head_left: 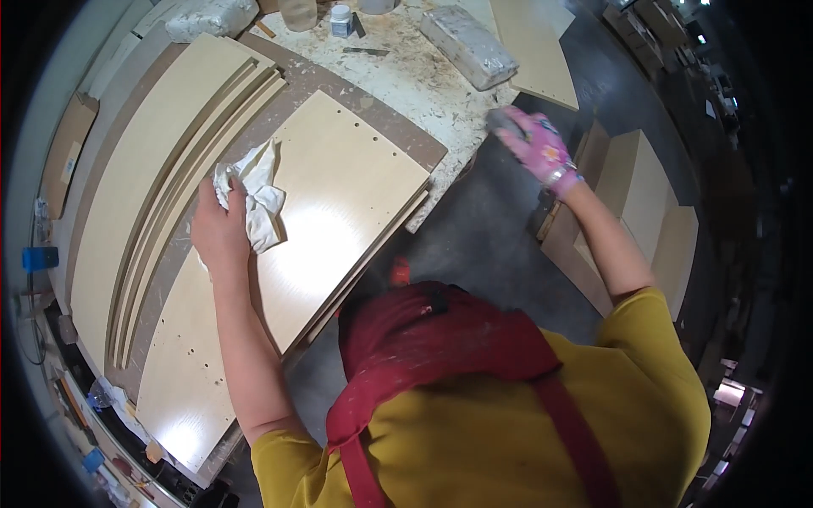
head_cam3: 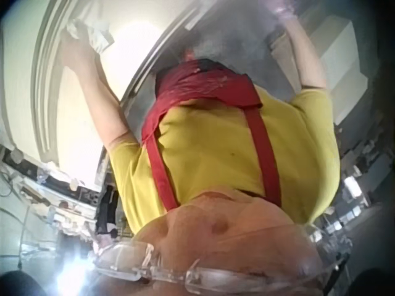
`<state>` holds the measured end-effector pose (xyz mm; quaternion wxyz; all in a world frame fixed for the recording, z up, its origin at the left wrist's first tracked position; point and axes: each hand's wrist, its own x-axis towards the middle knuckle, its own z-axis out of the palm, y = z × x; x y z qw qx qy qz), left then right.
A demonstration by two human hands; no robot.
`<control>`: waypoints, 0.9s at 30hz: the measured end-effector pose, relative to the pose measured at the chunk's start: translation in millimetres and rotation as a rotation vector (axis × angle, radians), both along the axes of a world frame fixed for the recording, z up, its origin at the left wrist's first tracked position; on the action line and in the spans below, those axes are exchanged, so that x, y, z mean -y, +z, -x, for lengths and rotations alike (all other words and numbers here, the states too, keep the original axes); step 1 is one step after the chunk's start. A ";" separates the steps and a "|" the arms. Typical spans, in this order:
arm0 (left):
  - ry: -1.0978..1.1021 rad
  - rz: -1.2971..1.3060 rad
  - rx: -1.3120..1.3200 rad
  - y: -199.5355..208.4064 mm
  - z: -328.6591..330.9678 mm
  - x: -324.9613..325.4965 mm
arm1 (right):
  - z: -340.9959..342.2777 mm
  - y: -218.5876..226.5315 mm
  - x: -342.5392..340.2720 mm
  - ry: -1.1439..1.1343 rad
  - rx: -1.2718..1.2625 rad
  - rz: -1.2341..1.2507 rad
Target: The person sands a light-colored wooden board using a sanding block held in the right hand while wearing a pink glove. They repeatedly wipe the surface with a white cloth held in the left hand to remove dust. The person flips the board over to sand the other side and continues the process of sanding and wiping.
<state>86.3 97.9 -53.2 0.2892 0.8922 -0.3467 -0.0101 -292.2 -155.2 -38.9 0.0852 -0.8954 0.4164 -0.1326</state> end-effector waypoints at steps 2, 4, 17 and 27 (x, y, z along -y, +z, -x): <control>0.004 0.010 0.027 -2.8 -2.5 5.5 | -11.8 17.4 -18.6 0.195 0.109 0.100; 0.011 -0.019 -0.011 -2.3 -2.0 2.9 | -68.0 27.3 -77.9 0.292 0.236 0.113; -0.011 -0.029 0.018 -0.8 -4.9 4.6 | -90.6 30.8 -108.1 0.252 -0.400 0.048; -0.018 0.549 -0.144 21.3 -61.1 -106.7 | -96.1 14.2 -162.3 0.485 0.051 0.182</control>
